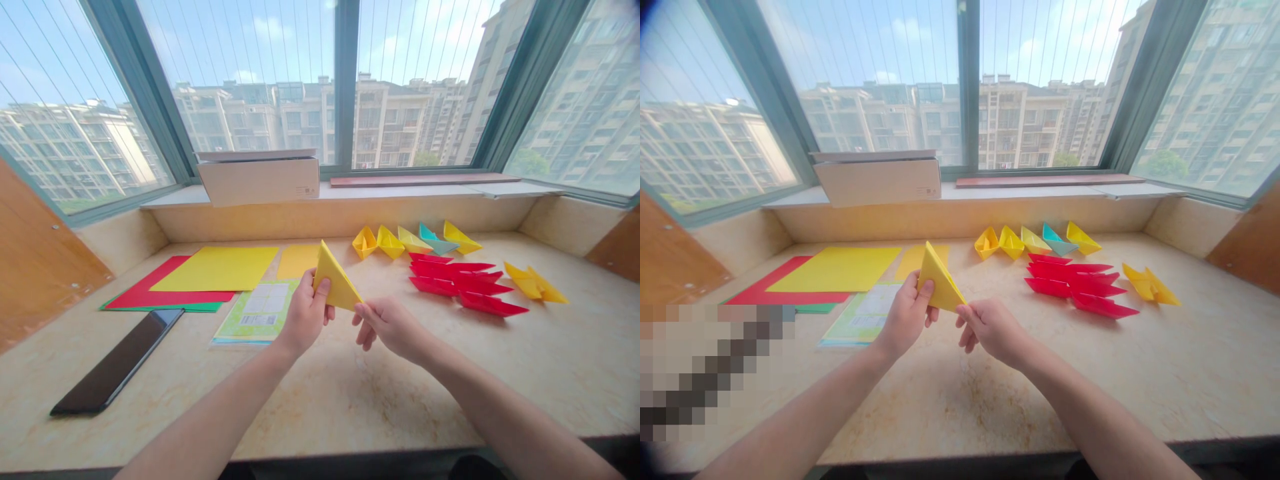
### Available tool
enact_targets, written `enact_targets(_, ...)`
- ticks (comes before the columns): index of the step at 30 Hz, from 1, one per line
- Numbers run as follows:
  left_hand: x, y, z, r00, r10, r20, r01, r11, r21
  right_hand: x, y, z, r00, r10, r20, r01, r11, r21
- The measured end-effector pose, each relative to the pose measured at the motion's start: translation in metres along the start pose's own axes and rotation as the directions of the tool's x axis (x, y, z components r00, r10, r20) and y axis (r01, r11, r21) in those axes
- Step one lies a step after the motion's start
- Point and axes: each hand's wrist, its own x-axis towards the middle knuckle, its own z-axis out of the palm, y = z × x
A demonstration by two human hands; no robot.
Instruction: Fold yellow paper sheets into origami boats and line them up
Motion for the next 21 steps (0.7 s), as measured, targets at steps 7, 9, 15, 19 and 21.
enact_targets(7, 0.004, 0.002, -0.003, 0.999, -0.011, 0.051, 0.012, 0.999, -0.031, -0.003, -0.003, -0.006, 0.986, -0.165, -0.030, 0.157, 0.971, -0.179)
enact_targets(9, 0.001, 0.004, -0.002, 0.987, -0.032, 0.160, 0.037, 0.999, -0.031, -0.003, -0.005, -0.010, 0.974, -0.224, -0.014, 0.220, 0.965, -0.142)
enact_targets(15, -0.016, 0.009, 0.006, 0.843, -0.123, 0.523, 0.160, 0.987, -0.026, -0.006, -0.008, -0.018, 0.977, -0.212, 0.035, 0.214, 0.976, -0.042)
enact_targets(19, -0.018, 0.011, 0.004, 0.814, -0.138, 0.564, 0.177, 0.984, -0.014, -0.011, -0.010, -0.017, 0.978, -0.209, 0.025, 0.211, 0.967, -0.140)
enact_targets(21, -0.017, 0.011, 0.003, 0.812, -0.144, 0.566, 0.175, 0.985, 0.000, -0.011, -0.011, -0.016, 0.977, -0.210, 0.026, 0.211, 0.966, -0.152)
